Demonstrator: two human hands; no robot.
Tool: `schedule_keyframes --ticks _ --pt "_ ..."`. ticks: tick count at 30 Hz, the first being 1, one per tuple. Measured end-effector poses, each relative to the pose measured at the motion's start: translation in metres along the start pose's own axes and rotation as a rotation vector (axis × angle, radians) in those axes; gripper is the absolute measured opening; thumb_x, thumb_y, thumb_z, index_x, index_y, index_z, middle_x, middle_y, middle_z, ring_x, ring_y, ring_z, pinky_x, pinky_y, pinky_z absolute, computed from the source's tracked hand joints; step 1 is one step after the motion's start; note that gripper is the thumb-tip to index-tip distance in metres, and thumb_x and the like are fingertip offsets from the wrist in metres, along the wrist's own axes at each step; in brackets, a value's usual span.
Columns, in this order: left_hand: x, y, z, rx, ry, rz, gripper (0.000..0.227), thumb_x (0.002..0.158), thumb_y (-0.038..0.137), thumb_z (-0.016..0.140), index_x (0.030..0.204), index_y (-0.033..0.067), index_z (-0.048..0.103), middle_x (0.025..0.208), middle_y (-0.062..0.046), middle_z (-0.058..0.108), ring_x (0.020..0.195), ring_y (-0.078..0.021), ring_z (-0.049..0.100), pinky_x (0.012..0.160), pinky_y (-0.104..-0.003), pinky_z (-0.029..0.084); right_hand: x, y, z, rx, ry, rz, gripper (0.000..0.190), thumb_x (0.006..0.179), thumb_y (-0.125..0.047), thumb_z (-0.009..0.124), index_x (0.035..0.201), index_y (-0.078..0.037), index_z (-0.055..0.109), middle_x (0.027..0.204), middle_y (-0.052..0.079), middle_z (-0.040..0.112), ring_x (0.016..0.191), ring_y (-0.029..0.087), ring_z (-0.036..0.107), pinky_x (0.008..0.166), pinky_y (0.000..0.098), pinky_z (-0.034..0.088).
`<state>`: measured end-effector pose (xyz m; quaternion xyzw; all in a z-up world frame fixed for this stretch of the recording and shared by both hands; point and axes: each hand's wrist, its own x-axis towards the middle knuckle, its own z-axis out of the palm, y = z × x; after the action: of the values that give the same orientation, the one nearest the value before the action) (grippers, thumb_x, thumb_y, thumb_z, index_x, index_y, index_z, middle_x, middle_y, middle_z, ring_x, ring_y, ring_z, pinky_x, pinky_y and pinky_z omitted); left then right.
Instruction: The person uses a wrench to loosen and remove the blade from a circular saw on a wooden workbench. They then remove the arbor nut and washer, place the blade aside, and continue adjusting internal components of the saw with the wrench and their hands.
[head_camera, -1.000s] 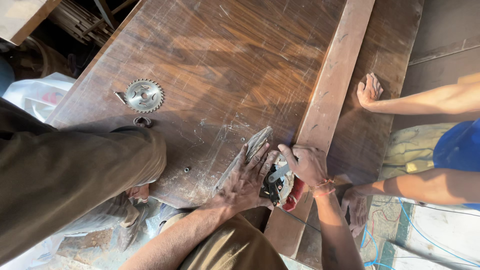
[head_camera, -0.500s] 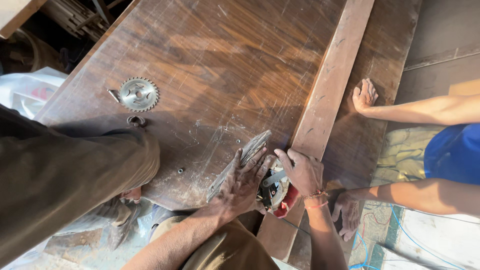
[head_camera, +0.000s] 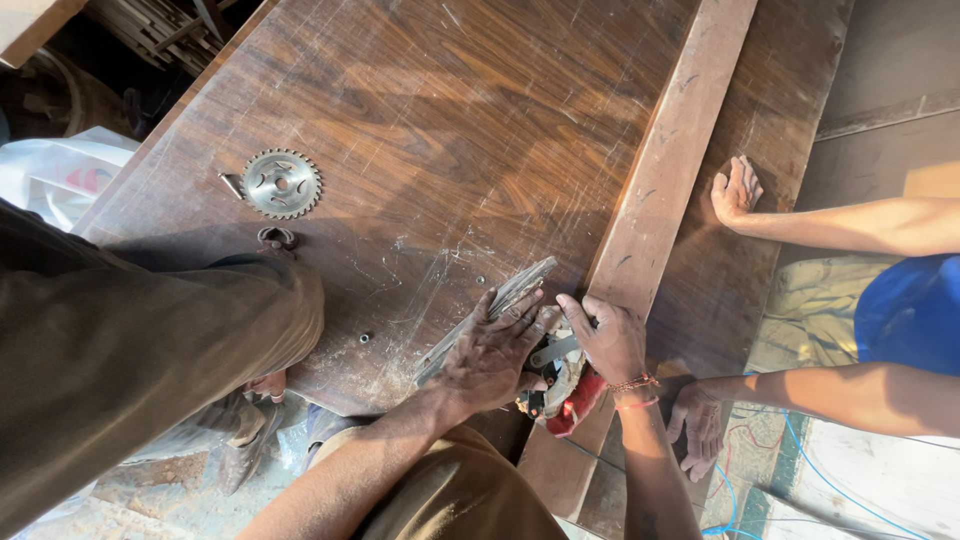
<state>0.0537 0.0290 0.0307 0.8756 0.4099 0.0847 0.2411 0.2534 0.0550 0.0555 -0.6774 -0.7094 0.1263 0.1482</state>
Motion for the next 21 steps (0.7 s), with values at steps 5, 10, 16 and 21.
schedule_keyframes --ticks 5,10,16,21 --pt "-0.001 0.007 -0.001 -0.075 -0.024 -0.059 0.093 0.081 0.062 0.068 0.159 0.0359 0.025 0.167 -0.003 0.024 0.153 -0.0159 0.017 0.123 -0.054 0.009 -0.005 0.005 0.003 -0.057 0.093 -0.057 0.049 0.096 -0.043 0.069 0.065 -0.006 0.06 0.062 0.017 0.058 0.058 0.039 0.059 0.055 0.0469 0.045" --pt "-0.003 0.006 -0.005 -0.098 0.036 -0.027 0.076 0.083 0.06 0.072 0.15 0.0443 0.042 0.165 -0.007 0.028 0.155 -0.017 0.018 0.122 -0.057 0.014 -0.007 0.009 0.009 0.006 0.092 -0.018 0.049 0.099 -0.042 0.068 0.068 -0.006 0.06 0.064 0.018 0.058 0.059 0.039 0.058 0.056 0.0468 0.046" --pt "-0.001 0.007 -0.001 -0.09 0.053 -0.008 0.078 0.079 0.057 0.075 0.149 0.0434 0.044 0.165 -0.005 0.03 0.156 -0.0171 0.017 0.122 -0.058 0.014 -0.01 0.014 0.008 0.052 0.031 0.129 0.055 0.097 -0.045 0.069 0.067 -0.001 0.057 0.063 0.021 0.054 0.052 0.038 0.053 0.056 0.045 0.046" --pt "0.006 0.006 -0.002 -0.125 0.013 -0.039 0.076 0.079 0.056 0.073 0.148 0.046 0.044 0.167 -0.005 0.025 0.155 -0.0172 0.016 0.121 -0.057 0.014 -0.003 0.015 0.001 0.098 0.027 0.109 0.056 0.092 -0.049 0.068 0.063 -0.002 0.057 0.056 0.018 0.054 0.05 0.034 0.054 0.052 0.0428 0.045"
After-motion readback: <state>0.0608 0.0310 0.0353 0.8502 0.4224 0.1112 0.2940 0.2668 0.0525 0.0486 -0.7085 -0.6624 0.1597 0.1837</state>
